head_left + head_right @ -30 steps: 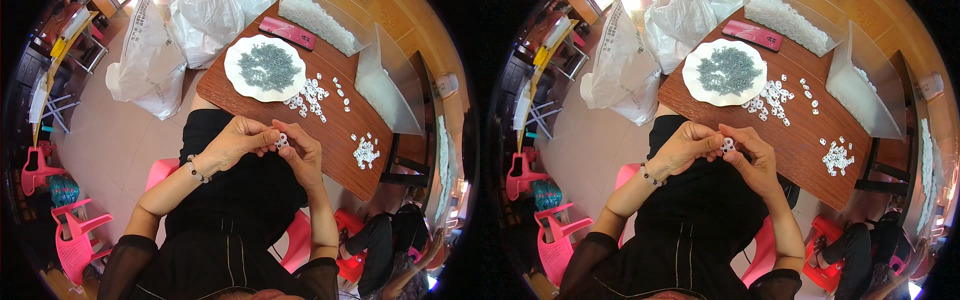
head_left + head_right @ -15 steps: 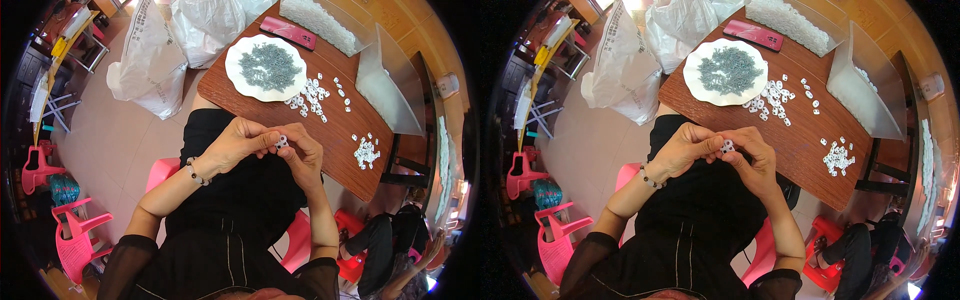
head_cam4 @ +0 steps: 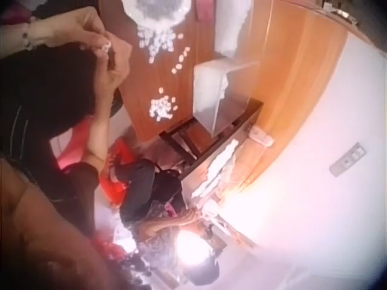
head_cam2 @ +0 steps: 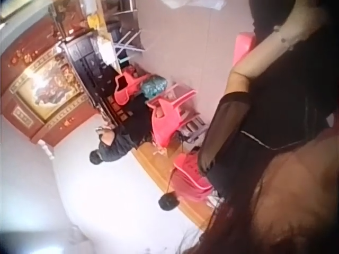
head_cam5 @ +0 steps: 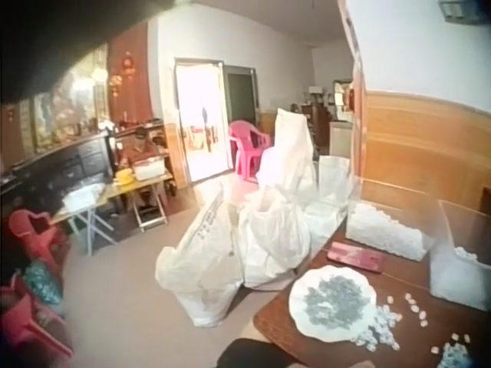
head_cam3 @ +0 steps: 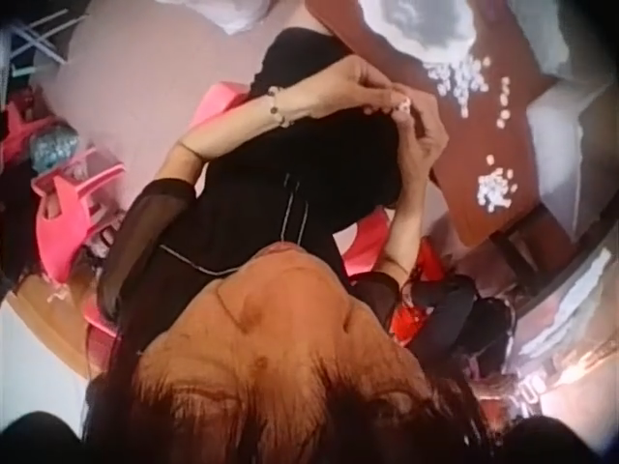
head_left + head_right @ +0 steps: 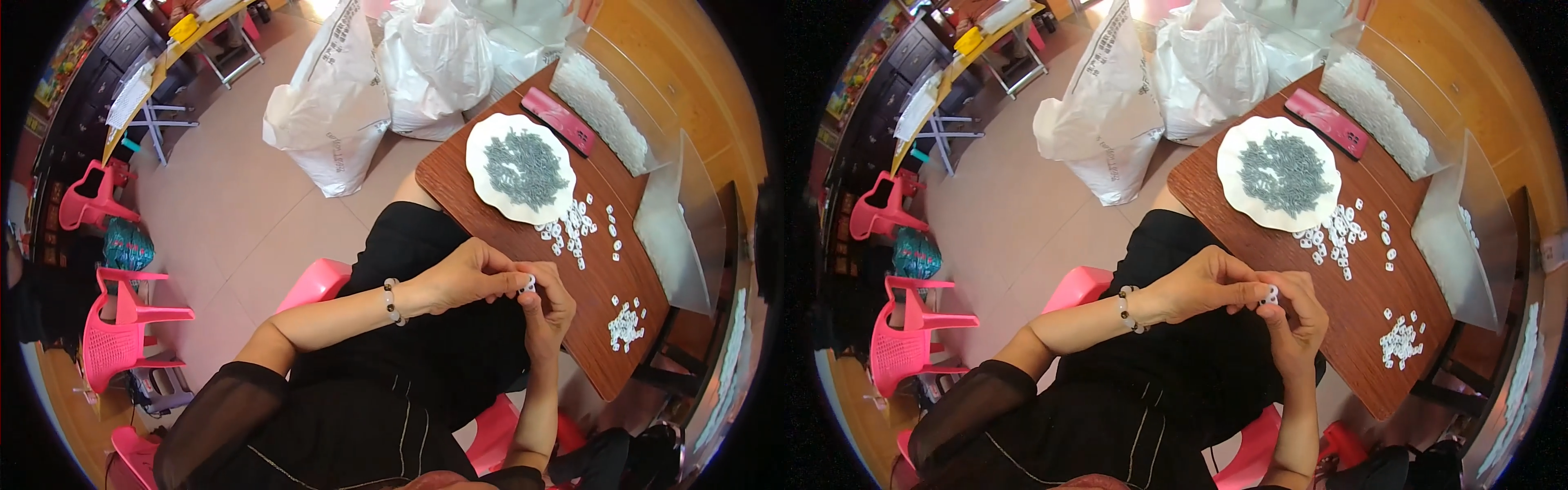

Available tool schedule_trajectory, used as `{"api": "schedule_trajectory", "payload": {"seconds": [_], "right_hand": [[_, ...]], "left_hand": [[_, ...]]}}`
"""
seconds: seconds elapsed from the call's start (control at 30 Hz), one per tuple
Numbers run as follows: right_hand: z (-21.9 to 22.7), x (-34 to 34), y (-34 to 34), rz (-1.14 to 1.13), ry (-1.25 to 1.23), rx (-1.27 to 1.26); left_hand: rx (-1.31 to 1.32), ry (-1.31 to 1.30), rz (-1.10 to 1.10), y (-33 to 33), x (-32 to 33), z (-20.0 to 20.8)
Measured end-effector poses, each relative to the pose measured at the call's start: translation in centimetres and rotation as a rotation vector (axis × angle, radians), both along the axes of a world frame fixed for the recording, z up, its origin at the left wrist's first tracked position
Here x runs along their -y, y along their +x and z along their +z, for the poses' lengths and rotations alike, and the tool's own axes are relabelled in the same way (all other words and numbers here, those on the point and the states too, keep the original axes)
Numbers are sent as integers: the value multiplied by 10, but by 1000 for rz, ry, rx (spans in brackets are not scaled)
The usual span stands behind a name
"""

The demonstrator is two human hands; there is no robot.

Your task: Inserting small beads into plastic components manually.

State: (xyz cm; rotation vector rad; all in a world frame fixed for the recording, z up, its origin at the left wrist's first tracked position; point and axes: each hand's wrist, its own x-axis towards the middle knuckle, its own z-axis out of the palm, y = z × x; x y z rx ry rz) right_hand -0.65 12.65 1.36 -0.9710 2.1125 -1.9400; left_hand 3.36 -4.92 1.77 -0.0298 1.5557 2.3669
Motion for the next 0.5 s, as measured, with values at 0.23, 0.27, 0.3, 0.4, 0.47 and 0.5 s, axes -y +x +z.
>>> {"api": "schedule_trajectory", "payload": {"seconds": [0.23, 0.27, 0.3, 0.4, 0.47, 0.5], "right_hand": [[2, 6, 3, 12, -24, 65], [3, 8, 3, 8, -15, 16], [3, 8, 3, 11, -16, 16], [2, 5, 3, 41, 9, 42], [0, 3, 3, 37, 6, 70], [0, 4, 3, 37, 6, 71]], "left_hand": [[13, -10, 1, -1, 3, 5], [4, 26, -6, -1, 3, 4], [-5, 63, -12, -1, 3, 3], [-2, 76, -24, -2, 3, 1], [-5, 90, -12, -2, 1, 0], [-9, 110, -6, -2, 0, 0]]}}
